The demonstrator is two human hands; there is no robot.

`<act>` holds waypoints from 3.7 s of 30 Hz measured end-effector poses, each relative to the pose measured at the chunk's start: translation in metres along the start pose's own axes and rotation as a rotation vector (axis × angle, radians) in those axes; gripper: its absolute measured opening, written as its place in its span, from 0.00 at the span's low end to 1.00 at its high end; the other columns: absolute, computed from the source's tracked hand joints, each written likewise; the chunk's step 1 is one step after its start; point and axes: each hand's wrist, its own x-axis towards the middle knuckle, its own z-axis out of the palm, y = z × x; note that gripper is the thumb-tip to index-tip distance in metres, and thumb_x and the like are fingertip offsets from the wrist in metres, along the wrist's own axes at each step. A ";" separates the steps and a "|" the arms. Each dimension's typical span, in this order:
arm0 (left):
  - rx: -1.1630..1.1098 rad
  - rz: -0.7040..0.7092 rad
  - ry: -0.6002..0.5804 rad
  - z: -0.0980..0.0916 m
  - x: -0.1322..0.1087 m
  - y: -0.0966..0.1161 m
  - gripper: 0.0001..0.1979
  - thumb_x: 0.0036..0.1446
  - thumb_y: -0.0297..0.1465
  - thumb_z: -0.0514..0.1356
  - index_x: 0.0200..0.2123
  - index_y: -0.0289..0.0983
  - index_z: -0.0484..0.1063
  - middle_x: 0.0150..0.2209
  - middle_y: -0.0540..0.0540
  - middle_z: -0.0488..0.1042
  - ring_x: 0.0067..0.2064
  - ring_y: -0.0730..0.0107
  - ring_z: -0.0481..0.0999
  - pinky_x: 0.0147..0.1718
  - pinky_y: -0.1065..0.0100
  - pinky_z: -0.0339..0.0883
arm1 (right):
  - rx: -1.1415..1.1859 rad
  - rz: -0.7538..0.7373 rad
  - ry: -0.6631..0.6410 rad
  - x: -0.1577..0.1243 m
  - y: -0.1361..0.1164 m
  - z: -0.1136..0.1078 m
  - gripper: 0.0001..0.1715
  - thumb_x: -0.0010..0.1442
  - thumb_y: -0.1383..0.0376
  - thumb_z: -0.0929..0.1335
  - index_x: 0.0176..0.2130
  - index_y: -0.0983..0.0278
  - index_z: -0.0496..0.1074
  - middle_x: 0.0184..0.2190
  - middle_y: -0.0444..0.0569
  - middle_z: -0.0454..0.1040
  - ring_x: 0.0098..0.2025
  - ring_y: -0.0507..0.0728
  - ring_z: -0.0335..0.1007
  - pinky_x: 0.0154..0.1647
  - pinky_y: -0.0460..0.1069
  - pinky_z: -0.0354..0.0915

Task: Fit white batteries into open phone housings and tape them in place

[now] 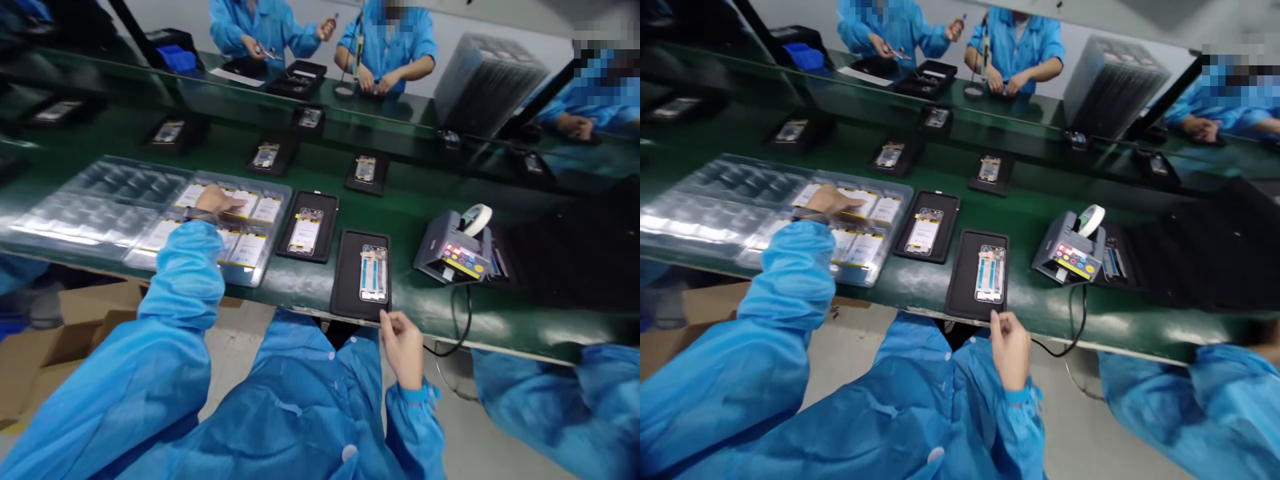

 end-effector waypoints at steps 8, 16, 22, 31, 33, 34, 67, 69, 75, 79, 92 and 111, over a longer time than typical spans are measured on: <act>-0.301 -0.108 0.128 -0.001 -0.047 0.030 0.23 0.50 0.50 0.69 0.39 0.39 0.70 0.35 0.42 0.79 0.45 0.41 0.80 0.43 0.45 0.73 | -0.593 0.050 0.172 0.043 -0.021 0.019 0.09 0.70 0.62 0.69 0.48 0.64 0.75 0.31 0.51 0.79 0.31 0.58 0.72 0.31 0.49 0.47; -0.851 0.042 -0.470 0.162 -0.200 0.142 0.29 0.45 0.55 0.70 0.37 0.39 0.68 0.31 0.44 0.80 0.25 0.66 0.76 0.17 0.68 0.66 | -0.407 -0.223 0.417 0.009 0.009 0.035 0.22 0.74 0.57 0.61 0.48 0.67 0.79 0.32 0.53 0.74 0.36 0.61 0.70 0.40 0.52 0.62; -0.846 0.072 -0.479 0.218 -0.231 0.188 0.27 0.45 0.48 0.74 0.34 0.41 0.63 0.29 0.48 0.79 0.22 0.69 0.74 0.16 0.69 0.64 | -0.266 -0.366 0.551 0.020 0.016 0.030 0.17 0.73 0.61 0.62 0.47 0.65 0.78 0.43 0.58 0.72 0.47 0.64 0.67 0.51 0.57 0.65; -0.494 0.227 -0.452 0.210 -0.219 0.193 0.14 0.61 0.43 0.65 0.32 0.40 0.70 0.25 0.48 0.78 0.24 0.64 0.76 0.26 0.65 0.64 | -0.057 -0.365 0.412 0.041 0.023 0.020 0.13 0.72 0.62 0.64 0.46 0.63 0.76 0.45 0.55 0.75 0.49 0.62 0.70 0.54 0.56 0.67; -0.272 0.361 -0.388 0.203 -0.215 0.194 0.12 0.63 0.40 0.65 0.31 0.40 0.72 0.27 0.47 0.79 0.29 0.62 0.78 0.30 0.64 0.63 | -0.036 -0.352 0.377 0.043 0.024 0.017 0.12 0.72 0.62 0.64 0.46 0.64 0.75 0.43 0.55 0.76 0.47 0.61 0.71 0.52 0.56 0.67; -0.163 0.406 -0.369 0.200 -0.214 0.195 0.12 0.63 0.39 0.66 0.31 0.40 0.72 0.28 0.46 0.79 0.31 0.61 0.79 0.31 0.64 0.61 | -0.038 -0.339 0.361 0.044 0.024 0.016 0.12 0.72 0.61 0.64 0.46 0.64 0.75 0.42 0.54 0.76 0.46 0.61 0.71 0.51 0.55 0.67; -1.057 -0.018 -0.675 0.204 -0.210 0.201 0.24 0.45 0.38 0.77 0.40 0.34 0.72 0.34 0.44 0.82 0.35 0.62 0.82 0.38 0.63 0.75 | 0.014 -0.224 0.353 0.068 0.002 0.011 0.23 0.70 0.56 0.66 0.59 0.64 0.72 0.52 0.60 0.73 0.52 0.64 0.71 0.54 0.61 0.69; -1.094 0.030 -0.695 0.196 -0.216 0.197 0.25 0.48 0.41 0.76 0.43 0.34 0.72 0.37 0.42 0.83 0.38 0.60 0.83 0.41 0.63 0.76 | 0.094 -0.179 0.334 0.081 -0.010 0.007 0.29 0.67 0.55 0.68 0.62 0.64 0.68 0.54 0.59 0.74 0.47 0.63 0.72 0.52 0.60 0.70; -1.197 0.071 -0.814 0.168 -0.232 0.190 0.25 0.57 0.41 0.72 0.51 0.34 0.71 0.48 0.38 0.83 0.47 0.56 0.84 0.47 0.60 0.78 | 0.672 0.022 -0.207 0.104 -0.042 -0.007 0.25 0.62 0.50 0.74 0.51 0.63 0.74 0.43 0.53 0.83 0.37 0.60 0.79 0.40 0.54 0.74; -1.201 0.065 -0.810 0.160 -0.241 0.187 0.22 0.60 0.40 0.71 0.51 0.34 0.71 0.49 0.37 0.83 0.47 0.57 0.84 0.47 0.61 0.78 | 0.768 0.073 -0.264 0.100 -0.053 -0.015 0.22 0.60 0.50 0.77 0.46 0.62 0.77 0.43 0.51 0.84 0.38 0.61 0.81 0.39 0.53 0.75; -1.070 -0.071 -0.656 0.165 -0.259 0.193 0.23 0.53 0.46 0.73 0.42 0.35 0.75 0.34 0.46 0.81 0.32 0.66 0.79 0.29 0.72 0.70 | 0.767 0.138 -0.174 0.060 -0.058 0.001 0.21 0.59 0.49 0.78 0.42 0.62 0.77 0.36 0.48 0.84 0.32 0.58 0.80 0.33 0.51 0.74; -0.913 0.031 -0.520 0.144 -0.273 0.193 0.13 0.51 0.38 0.69 0.34 0.33 0.82 0.28 0.48 0.78 0.27 0.72 0.70 0.26 0.73 0.64 | 0.694 0.057 -0.163 0.033 -0.061 -0.004 0.14 0.67 0.54 0.73 0.44 0.62 0.79 0.33 0.47 0.82 0.31 0.56 0.75 0.33 0.48 0.70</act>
